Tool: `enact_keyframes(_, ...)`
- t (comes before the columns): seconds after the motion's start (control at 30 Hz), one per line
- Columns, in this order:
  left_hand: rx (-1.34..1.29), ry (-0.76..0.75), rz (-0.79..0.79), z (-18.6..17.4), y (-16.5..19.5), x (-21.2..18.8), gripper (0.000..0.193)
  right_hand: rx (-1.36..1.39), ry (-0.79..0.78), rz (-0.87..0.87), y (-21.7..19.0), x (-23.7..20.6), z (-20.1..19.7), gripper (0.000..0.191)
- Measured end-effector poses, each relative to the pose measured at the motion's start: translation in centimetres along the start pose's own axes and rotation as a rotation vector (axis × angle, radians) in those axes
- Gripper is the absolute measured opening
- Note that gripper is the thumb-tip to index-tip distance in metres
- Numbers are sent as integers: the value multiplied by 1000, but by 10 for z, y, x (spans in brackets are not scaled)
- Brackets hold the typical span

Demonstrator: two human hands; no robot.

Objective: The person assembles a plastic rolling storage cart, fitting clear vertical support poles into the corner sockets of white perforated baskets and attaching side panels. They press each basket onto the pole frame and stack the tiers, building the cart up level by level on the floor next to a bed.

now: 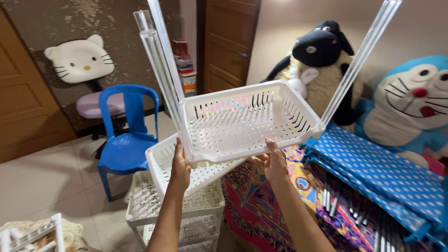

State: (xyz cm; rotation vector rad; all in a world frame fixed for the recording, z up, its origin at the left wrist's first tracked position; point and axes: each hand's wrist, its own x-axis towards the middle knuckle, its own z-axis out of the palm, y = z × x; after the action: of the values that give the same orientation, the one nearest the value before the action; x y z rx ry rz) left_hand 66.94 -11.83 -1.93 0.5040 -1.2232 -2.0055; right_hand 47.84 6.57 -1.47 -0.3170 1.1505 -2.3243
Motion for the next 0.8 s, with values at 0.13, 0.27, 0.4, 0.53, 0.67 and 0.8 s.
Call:
enact_keyframes(0.13,16,-102,-45,29,-14,-4,80,30,24,-84,-23,-15,-21,45)
enact_keyframes(0.27,23,-208,-9,68,-25,-9,83,40,68,-140,-49,-22,-48,46)
enact_keyframes(0.4,-28,-294,-16,116,-41,-11,79,48,137,-179,-80,-28,-85,47)
enact_keyframes(0.53,-15,-328,-71,163,-70,-12,77,33,273,-232,-110,-32,-128,47)
enact_keyframes(0.67,13,-344,-104,211,-95,-15,78,47,372,-300,-141,-34,-169,50)
enact_keyframes(0.8,125,-387,-151,246,-115,-21,79,97,456,-344,-163,-35,-199,54)
